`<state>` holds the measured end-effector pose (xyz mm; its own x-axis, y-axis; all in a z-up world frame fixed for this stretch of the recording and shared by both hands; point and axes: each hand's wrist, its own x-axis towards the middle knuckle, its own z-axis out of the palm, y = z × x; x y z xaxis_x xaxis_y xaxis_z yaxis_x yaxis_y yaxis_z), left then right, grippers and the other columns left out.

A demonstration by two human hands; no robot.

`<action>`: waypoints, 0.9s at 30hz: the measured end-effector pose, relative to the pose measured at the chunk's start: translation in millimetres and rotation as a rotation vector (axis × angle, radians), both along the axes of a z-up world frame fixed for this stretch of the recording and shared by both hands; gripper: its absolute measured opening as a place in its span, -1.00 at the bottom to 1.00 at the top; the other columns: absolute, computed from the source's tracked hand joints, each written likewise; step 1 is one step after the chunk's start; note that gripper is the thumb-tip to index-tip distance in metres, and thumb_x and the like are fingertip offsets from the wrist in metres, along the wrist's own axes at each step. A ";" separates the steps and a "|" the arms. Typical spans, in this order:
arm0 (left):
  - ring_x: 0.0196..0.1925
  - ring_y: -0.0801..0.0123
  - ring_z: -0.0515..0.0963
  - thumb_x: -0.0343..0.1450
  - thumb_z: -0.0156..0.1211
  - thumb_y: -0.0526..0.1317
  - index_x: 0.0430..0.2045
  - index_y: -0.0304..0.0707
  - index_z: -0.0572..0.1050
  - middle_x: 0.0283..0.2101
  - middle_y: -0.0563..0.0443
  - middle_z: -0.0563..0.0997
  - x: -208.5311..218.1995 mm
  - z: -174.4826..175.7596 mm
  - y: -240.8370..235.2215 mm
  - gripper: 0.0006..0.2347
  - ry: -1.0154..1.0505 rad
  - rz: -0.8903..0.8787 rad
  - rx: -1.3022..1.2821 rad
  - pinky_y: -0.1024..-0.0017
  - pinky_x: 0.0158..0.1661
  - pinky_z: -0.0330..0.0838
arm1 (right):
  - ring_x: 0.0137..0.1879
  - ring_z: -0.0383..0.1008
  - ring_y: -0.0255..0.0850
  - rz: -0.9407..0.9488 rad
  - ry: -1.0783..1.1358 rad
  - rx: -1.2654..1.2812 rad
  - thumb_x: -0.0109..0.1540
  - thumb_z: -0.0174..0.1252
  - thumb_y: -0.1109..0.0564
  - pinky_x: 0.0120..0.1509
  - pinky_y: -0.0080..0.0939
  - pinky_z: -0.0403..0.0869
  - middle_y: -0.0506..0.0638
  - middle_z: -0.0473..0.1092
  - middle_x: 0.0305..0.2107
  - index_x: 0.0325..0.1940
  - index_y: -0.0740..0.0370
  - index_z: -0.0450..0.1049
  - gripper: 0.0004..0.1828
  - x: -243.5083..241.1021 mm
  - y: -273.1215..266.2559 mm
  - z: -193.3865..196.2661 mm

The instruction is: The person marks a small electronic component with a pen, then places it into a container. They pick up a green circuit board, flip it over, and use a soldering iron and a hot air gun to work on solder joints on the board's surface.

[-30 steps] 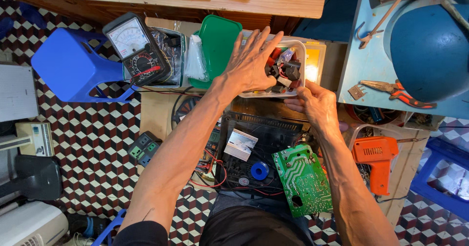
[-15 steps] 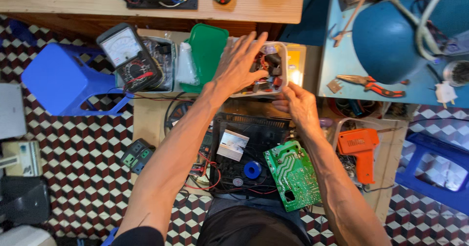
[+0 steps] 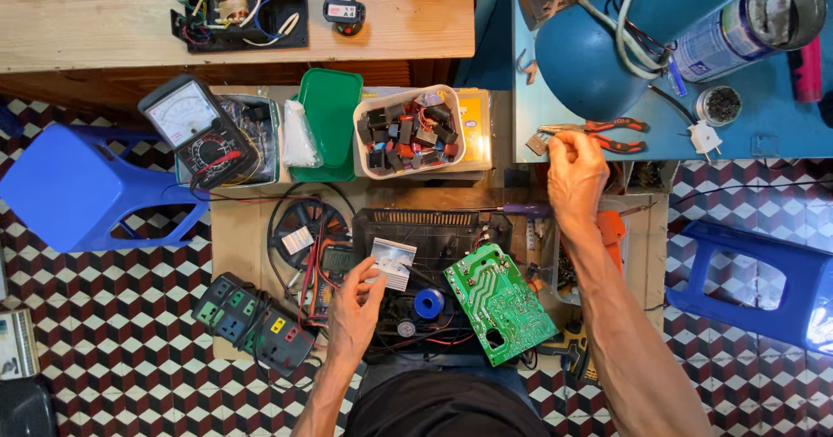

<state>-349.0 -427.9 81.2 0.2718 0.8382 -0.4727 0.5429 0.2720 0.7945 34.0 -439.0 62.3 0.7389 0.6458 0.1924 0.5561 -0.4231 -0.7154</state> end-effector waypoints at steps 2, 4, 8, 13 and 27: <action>-0.21 0.42 0.67 0.42 0.23 -0.21 0.12 -0.25 0.47 -0.12 -0.04 0.68 -4.3 -6.8 -11.7 -0.64 -0.039 0.049 0.007 0.43 -0.20 0.56 | -0.26 0.48 -0.11 0.086 -0.051 0.011 0.31 0.27 0.22 -0.13 -0.08 0.45 0.16 0.46 -0.35 -0.20 0.37 0.54 -0.88 9.6 1.3 0.2; -0.23 0.43 0.66 0.43 0.24 -0.22 0.10 -0.27 0.48 -0.17 -0.05 0.69 -17.2 -10.2 -25.6 -0.66 -0.064 0.086 0.019 0.45 -0.20 0.54 | -0.21 0.48 -0.03 0.215 -0.159 0.032 0.34 0.27 0.24 -0.04 -0.02 0.46 0.19 0.46 -0.35 -0.27 0.40 0.53 -0.86 16.1 0.2 3.8; -0.27 0.45 0.66 0.45 0.23 -0.23 0.05 -0.27 0.53 -0.24 -0.02 0.71 -27.5 -11.5 -30.5 -0.71 -0.017 0.159 0.051 0.46 -0.26 0.54 | -0.27 0.49 -0.08 0.251 -0.107 -0.030 0.39 0.22 0.26 0.17 0.00 0.46 0.19 0.48 -0.42 -0.25 0.42 0.49 -0.85 9.9 0.9 19.6; -0.19 0.45 0.72 0.49 0.23 -0.17 0.02 -0.25 0.61 -0.21 -0.07 0.75 -2.2 6.4 -49.1 -0.74 -0.198 0.002 -0.050 0.50 -0.15 0.60 | -0.19 0.57 -0.22 0.260 0.810 -0.156 0.36 0.16 0.18 -0.05 -0.22 0.55 0.10 0.53 -0.31 -0.19 0.37 0.51 -0.84 -57.0 -31.7 61.3; -0.14 0.09 0.62 0.35 0.31 -0.26 0.19 -0.34 0.31 0.04 -0.24 0.54 -35.9 -78.3 -39.9 -0.49 0.090 -0.024 0.195 0.18 -0.17 0.51 | -0.12 0.56 0.07 0.010 1.666 0.221 0.31 0.16 0.13 -0.04 -0.11 0.50 0.27 0.51 -0.23 -0.08 0.27 0.46 -0.83 -185.5 -207.4 86.3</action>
<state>-384.9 -467.8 2.9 0.2564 0.9101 -0.3256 0.6187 0.1043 0.7787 -151.5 -646.4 148.6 0.2127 0.7206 -0.6599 -0.8142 -0.2427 -0.5274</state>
